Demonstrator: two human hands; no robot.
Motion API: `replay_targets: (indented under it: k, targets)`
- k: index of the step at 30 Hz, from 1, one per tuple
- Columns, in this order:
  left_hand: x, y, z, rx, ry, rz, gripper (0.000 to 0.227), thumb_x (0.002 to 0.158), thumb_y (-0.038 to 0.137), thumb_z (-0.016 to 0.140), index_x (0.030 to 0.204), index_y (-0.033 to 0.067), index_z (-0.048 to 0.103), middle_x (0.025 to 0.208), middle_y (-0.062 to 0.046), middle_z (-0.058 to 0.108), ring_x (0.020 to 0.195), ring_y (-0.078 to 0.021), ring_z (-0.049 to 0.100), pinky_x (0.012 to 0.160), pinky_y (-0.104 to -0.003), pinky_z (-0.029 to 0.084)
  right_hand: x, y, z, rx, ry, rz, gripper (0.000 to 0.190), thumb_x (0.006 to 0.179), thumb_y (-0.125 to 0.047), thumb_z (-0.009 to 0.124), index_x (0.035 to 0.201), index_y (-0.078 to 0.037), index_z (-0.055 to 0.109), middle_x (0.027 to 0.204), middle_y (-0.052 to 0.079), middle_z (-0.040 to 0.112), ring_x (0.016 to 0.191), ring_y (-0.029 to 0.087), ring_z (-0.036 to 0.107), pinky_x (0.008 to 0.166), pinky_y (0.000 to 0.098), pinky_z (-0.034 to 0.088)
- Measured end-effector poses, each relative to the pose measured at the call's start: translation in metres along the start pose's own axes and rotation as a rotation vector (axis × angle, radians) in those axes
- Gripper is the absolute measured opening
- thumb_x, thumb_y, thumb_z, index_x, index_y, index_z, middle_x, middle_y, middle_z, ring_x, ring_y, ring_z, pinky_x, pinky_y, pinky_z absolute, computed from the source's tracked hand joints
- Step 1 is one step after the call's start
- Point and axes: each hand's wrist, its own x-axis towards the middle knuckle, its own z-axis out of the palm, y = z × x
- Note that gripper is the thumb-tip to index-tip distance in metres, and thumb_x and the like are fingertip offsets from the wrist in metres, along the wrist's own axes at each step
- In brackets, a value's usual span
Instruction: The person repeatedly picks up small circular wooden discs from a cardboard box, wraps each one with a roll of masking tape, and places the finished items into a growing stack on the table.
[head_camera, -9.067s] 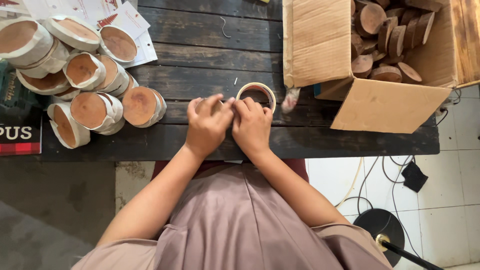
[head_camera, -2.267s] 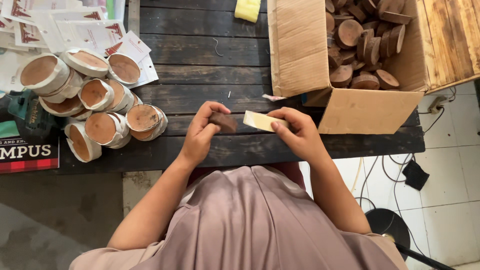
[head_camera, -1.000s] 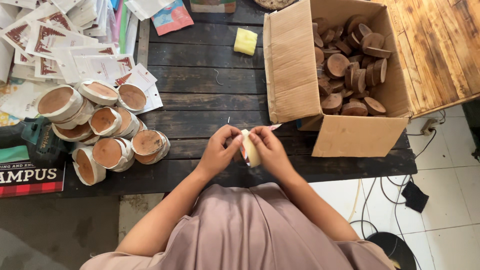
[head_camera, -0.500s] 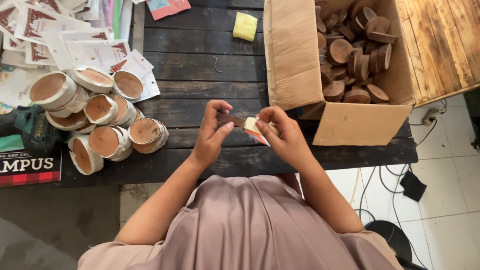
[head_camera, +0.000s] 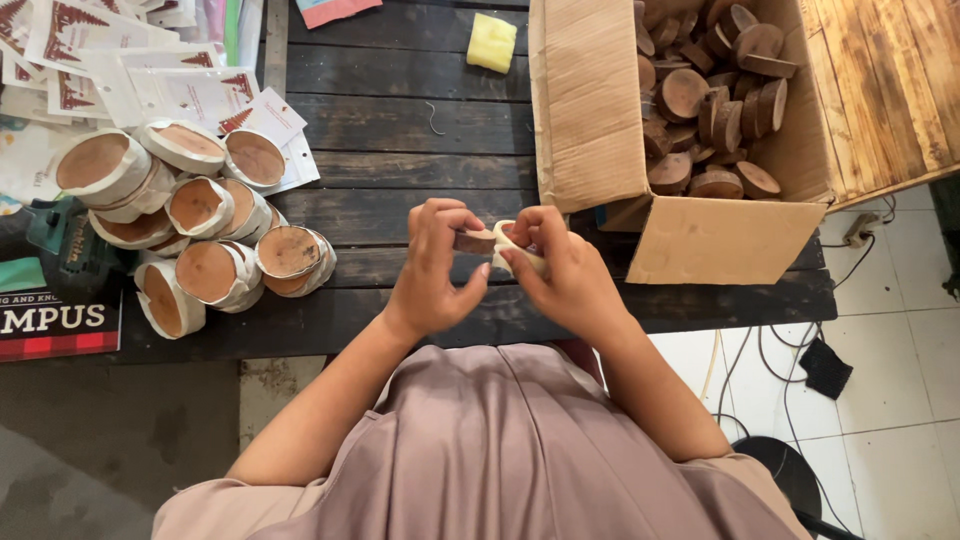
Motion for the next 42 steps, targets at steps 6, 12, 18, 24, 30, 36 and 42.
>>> replay_targets:
  k: [6,12,18,24,30,36,42]
  targets:
    - [-0.007,-0.005,0.009,0.028,0.026,0.045,0.034,0.088,0.026,0.069,0.114,0.0086,0.055,0.106,-0.005,0.05,0.111,-0.0291,0.047,0.108,-0.041,0.037,-0.007,-0.002,0.008,-0.156,0.058,-0.046,0.027,0.094,-0.032,0.069,0.111,-0.02,0.052,0.085,0.002,0.076,0.072,0.032,0.071,0.07,0.0442,0.056]
    - [-0.006,-0.001,0.008,0.097,0.086,0.143,0.028,0.095,0.031,0.063,0.109,0.0089,0.055,0.099,-0.005,0.053,0.102,-0.0291,0.05,0.103,-0.044,0.039,-0.013,0.007,0.014,-0.114,0.07,-0.019,0.028,0.092,-0.028,0.071,0.112,-0.02,0.052,0.085,0.004,0.075,0.073,0.034,0.071,0.07,0.0455,0.055]
    - [-0.006,-0.003,0.009,0.101,0.118,0.163,0.025,0.095,0.03,0.064,0.106,0.009,0.056,0.096,-0.005,0.054,0.098,-0.0292,0.051,0.101,-0.044,0.041,-0.014,0.001,0.014,-0.114,0.084,-0.028,0.027,0.092,-0.029,0.071,0.112,-0.021,0.054,0.085,0.004,0.073,0.074,0.031,0.071,0.072,0.0438,0.056]
    - [-0.006,-0.007,0.013,0.126,0.165,0.201,0.023,0.094,0.024,0.072,0.102,0.01,0.056,0.096,-0.004,0.057,0.096,-0.0291,0.054,0.094,-0.043,0.045,-0.016,0.002,0.016,-0.134,0.129,-0.095,0.025,0.092,-0.027,0.072,0.111,-0.02,0.057,0.082,0.004,0.073,0.072,0.03,0.071,0.071,0.0424,0.055]
    - [-0.016,-0.021,0.017,0.093,0.258,0.262,0.027,0.097,0.024,0.07,0.1,0.0097,0.046,0.099,-0.007,0.057,0.098,-0.0327,0.054,0.092,-0.046,0.047,-0.016,-0.001,0.017,-0.107,0.156,-0.106,0.031,0.09,-0.03,0.075,0.113,-0.021,0.059,0.084,0.0,0.076,0.071,0.026,0.072,0.077,0.036,0.055]
    - [-0.009,-0.009,0.008,-0.071,0.271,0.26,0.031,0.1,0.023,0.063,0.1,0.0129,0.034,0.093,-0.005,0.047,0.093,-0.0312,0.051,0.086,-0.043,0.048,-0.03,-0.022,-0.002,0.217,0.145,-0.076,0.051,0.074,-0.024,0.089,0.118,-0.016,0.065,0.093,0.001,0.08,0.077,0.027,0.073,0.077,0.0381,0.058]
    - [-0.009,-0.005,0.006,-0.136,0.326,0.325,0.037,0.099,0.022,0.066,0.101,0.0138,0.03,0.088,-0.005,0.044,0.089,-0.0309,0.051,0.083,-0.044,0.049,-0.048,-0.016,-0.012,0.089,0.176,-0.115,0.039,0.076,-0.025,0.091,0.11,-0.017,0.075,0.075,0.002,0.075,0.075,0.027,0.071,0.074,0.0356,0.057]
